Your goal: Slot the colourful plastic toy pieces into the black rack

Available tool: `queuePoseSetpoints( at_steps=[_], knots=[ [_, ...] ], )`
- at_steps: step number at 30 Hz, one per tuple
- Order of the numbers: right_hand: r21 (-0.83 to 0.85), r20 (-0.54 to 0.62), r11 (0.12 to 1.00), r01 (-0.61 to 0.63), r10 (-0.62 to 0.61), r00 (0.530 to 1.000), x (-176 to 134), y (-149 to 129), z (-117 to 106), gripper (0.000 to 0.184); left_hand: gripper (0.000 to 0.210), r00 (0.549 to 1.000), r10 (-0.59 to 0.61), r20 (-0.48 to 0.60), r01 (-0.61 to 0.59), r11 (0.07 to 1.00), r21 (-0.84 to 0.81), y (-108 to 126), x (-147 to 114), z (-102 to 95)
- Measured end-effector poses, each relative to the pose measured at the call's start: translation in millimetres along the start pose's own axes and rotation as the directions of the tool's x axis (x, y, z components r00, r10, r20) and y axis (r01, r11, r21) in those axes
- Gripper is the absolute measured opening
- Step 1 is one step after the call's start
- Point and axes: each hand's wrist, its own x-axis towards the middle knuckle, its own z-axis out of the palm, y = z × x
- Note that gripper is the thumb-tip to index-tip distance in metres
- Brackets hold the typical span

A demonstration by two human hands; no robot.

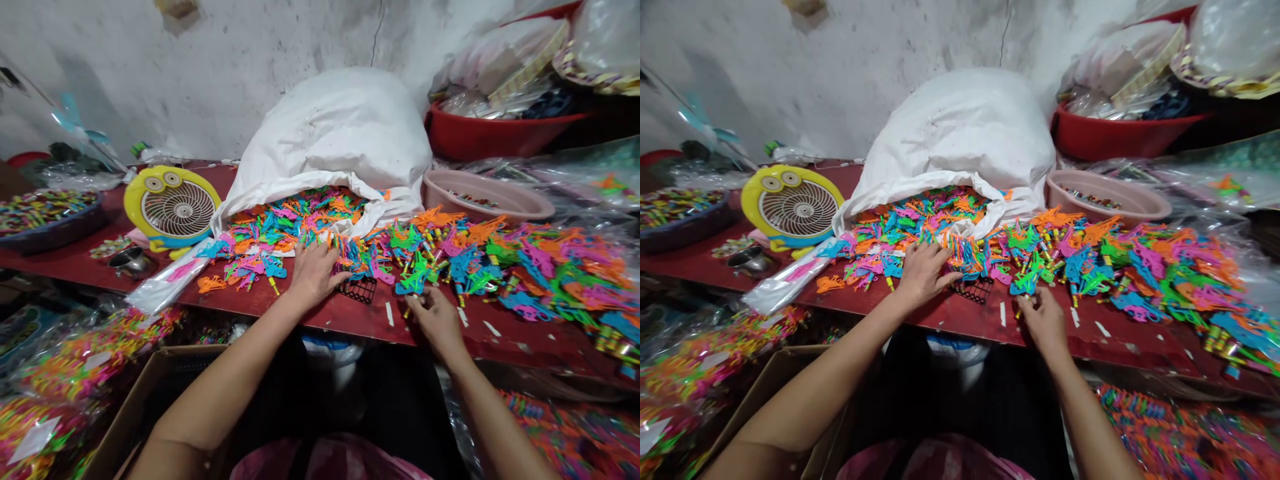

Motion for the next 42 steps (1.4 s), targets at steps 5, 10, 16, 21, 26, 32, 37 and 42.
queuePoseSetpoints(
  at_steps=[5, 10, 16, 21, 26, 32, 37, 42],
  knots=[
    [-0.175, -0.034, 0.984, -0.016, 0.011, 0.999, 17, -2, -1, 0.044, 0.046, 1.000, 0.008, 0.009, -0.008, 0.998, 0.066, -3, -8, -5.5],
    [-0.097, 0.073, 0.994, -0.056, 0.063, 0.995, 16, -8, 6, 0.032, 0.047, 0.998, 0.050, 0.047, -0.053, 0.997, 0.061, -13, -14, -13.2],
    [0.330, 0.205, 0.922, -0.204, 0.141, 0.969, -15, -26, 16, 0.042, 0.041, 0.999, -0.027, 0.031, 0.021, 0.982, 0.186, 1, -15, -18.3],
    [0.440, 0.162, 0.879, -0.181, 0.121, 0.979, -34, -38, 33, 0.037, 0.030, 0.993, -0.112, 0.023, 0.105, 0.974, 0.203, 21, -10, -20.2],
    [0.446, 0.036, 0.890, -0.097, 0.091, 0.995, -28, -48, 63, 0.036, 0.029, 0.991, -0.109, 0.071, 0.098, 0.984, 0.147, 27, -9, -23.7],
    [0.385, 0.014, 0.923, -0.020, 0.016, 1.000, -13, -48, 92, 0.031, 0.028, 0.996, -0.086, 0.024, 0.083, 0.989, 0.120, 21, -10, -17.5],
    [0.120, -0.022, 0.959, 0.256, -0.255, 0.967, -11, -54, 92, 0.021, 0.032, 0.989, -0.125, 0.080, 0.110, 0.979, 0.173, 24, -8, -18.5],
    [-0.050, 0.015, 0.883, 0.467, -0.467, 0.884, -13, -58, 88, 0.017, 0.031, 0.986, -0.122, 0.111, 0.093, 0.967, 0.239, 29, -7, -24.8]
  ],
)
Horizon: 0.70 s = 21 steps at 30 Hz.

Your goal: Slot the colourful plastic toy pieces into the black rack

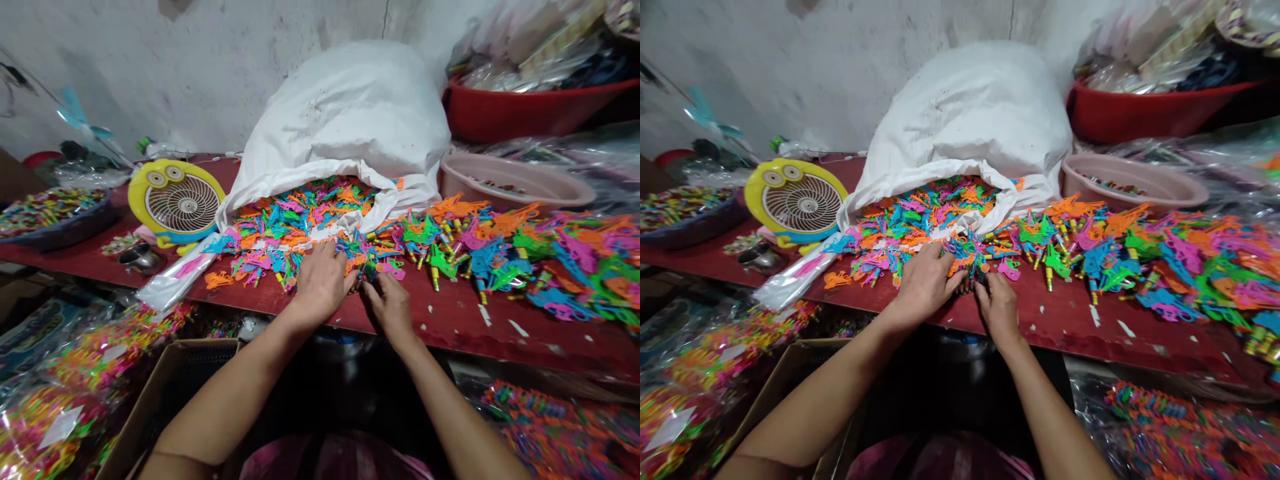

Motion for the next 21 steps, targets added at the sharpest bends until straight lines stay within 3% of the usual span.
queuePoseSetpoints(
  at_steps=[3, 8, 12, 16, 21],
  knots=[
    [-0.078, 0.051, 0.996, 0.044, -0.040, 0.998, 3, 3, 1, 0.017, 0.033, 1.000, 0.002, 0.018, -0.002, 1.000, 0.005, 0, 0, -1.6],
    [-0.164, 0.231, 0.980, 0.108, -0.068, 0.971, 14, 8, -2, 0.013, 0.037, 0.998, 0.024, 0.054, -0.023, 1.000, -0.011, -7, 2, -8.3],
    [-0.221, 0.346, 0.967, 0.125, -0.042, 0.937, 21, 11, -5, 0.016, 0.049, 0.993, 0.118, 0.016, -0.116, 0.988, -0.104, -11, 14, -15.0],
    [-0.221, 0.416, 0.971, 0.088, 0.012, 0.909, 27, 13, -7, 0.015, 0.036, 0.962, 0.269, 0.038, -0.255, 0.943, -0.215, -4, 34, -13.2],
    [-0.129, 0.485, 0.987, 0.094, -0.020, 0.874, 34, 19, -12, 0.014, 0.028, 0.968, 0.227, 0.109, -0.199, 0.955, -0.220, 3, 46, -8.8]
  ],
)
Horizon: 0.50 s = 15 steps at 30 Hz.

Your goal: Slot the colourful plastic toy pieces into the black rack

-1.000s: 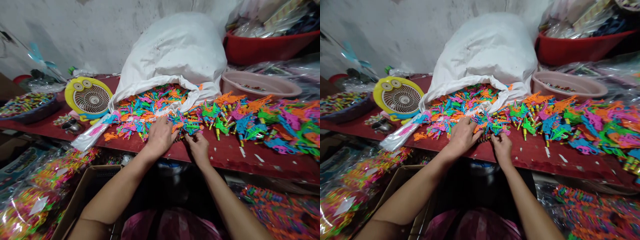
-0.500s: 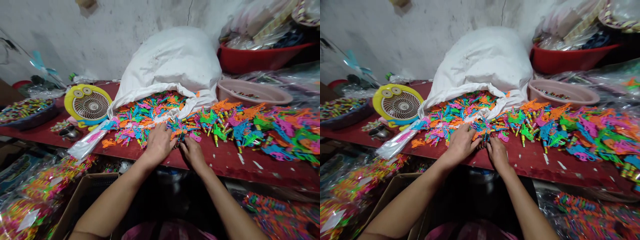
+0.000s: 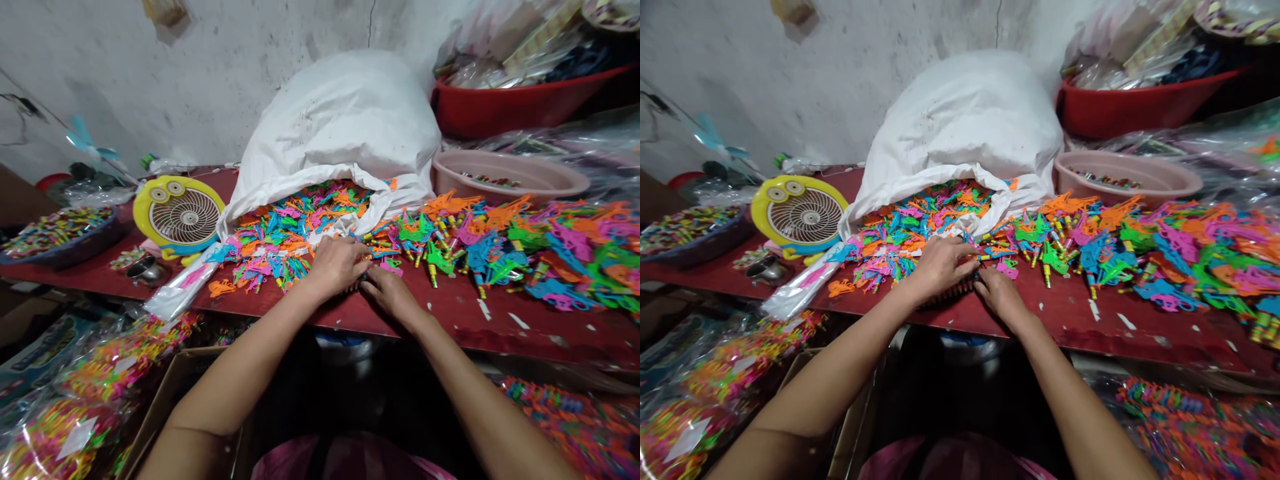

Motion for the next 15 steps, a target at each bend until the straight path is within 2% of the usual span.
queuePoseSetpoints(
  at_steps=[5, 10, 15],
  knots=[
    [0.001, 0.065, 1.000, 0.016, -0.016, 0.998, 4.1, 4.2, -3.2, 0.015, 0.024, 0.999, -0.028, 0.019, 0.028, 1.000, 0.008, -0.8, -0.1, 1.1],
    [0.015, 0.083, 0.999, 0.040, -0.042, 0.996, 5.9, 4.0, -4.9, 0.019, 0.023, 0.998, -0.059, 0.038, 0.059, 0.998, 0.003, -1.3, 2.1, 3.4],
    [-0.020, 0.108, 1.000, 0.002, 0.001, 0.994, 5.7, 2.7, -2.3, 0.019, 0.026, 0.994, -0.068, 0.082, 0.066, 0.998, 0.025, 0.8, 4.6, 2.5]
  ],
)
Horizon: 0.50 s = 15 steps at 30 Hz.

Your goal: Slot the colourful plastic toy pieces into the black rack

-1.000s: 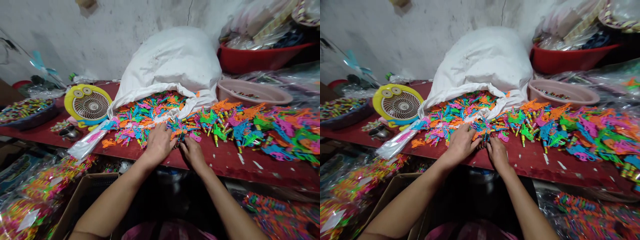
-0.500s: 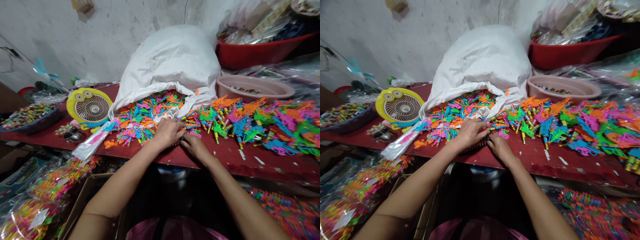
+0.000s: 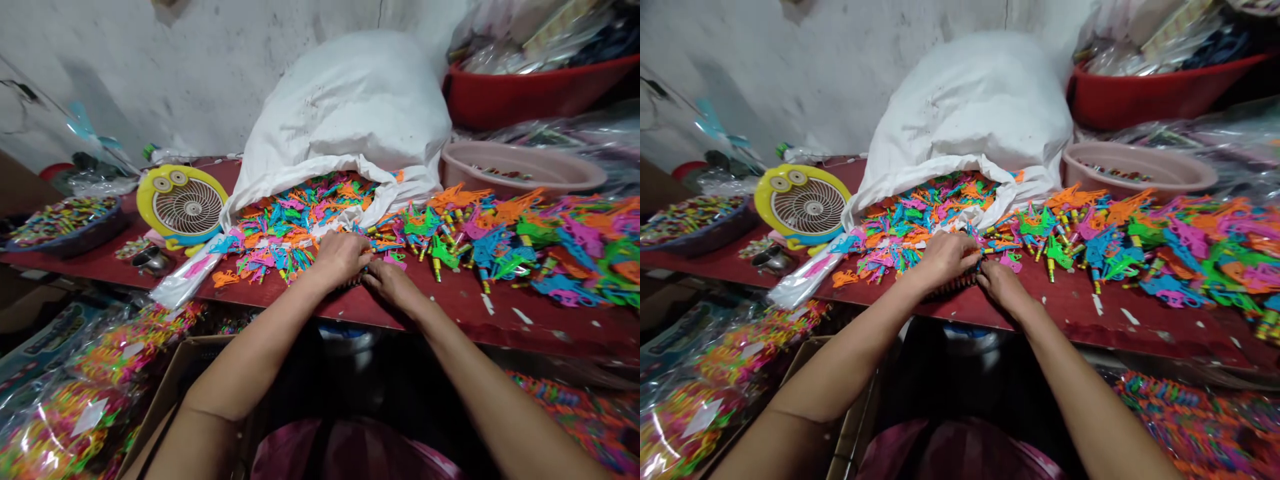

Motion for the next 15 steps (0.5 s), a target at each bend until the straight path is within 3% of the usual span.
queuePoseSetpoints(
  at_steps=[5, 7, 9, 11, 13, 15],
  knots=[
    [0.041, -0.047, 0.999, -0.007, 0.009, 0.999, -7, 1, 6, 0.016, 0.031, 0.998, 0.060, 0.027, -0.060, 0.998, 0.005, -3, -3, -5.3],
    [0.126, -0.097, 0.992, 0.001, 0.012, 0.995, -12, 3, 7, 0.015, 0.038, 0.993, 0.109, -0.050, -0.110, 0.994, -0.018, -7, -13, -7.9],
    [0.173, -0.167, 0.985, -0.028, 0.057, 0.984, -18, 6, 6, 0.015, 0.039, 0.967, 0.106, -0.231, -0.122, 0.991, -0.056, -9, -30, -7.2],
    [0.131, -0.245, 0.987, -0.087, 0.118, 0.962, -23, 7, 6, 0.017, 0.031, 0.884, 0.019, -0.467, -0.082, 0.990, -0.115, -9, -53, 0.2],
    [0.043, -0.313, 0.990, -0.135, 0.142, 0.939, -27, 6, 7, 0.017, 0.021, 0.737, -0.122, -0.665, -0.006, 0.983, -0.186, -8, -78, 15.8],
    [-0.017, -0.367, 0.992, -0.127, 0.112, 0.923, -30, 0, 9, 0.019, 0.017, 0.563, -0.233, -0.793, 0.045, 0.967, -0.252, -6, -102, 37.1]
  ],
)
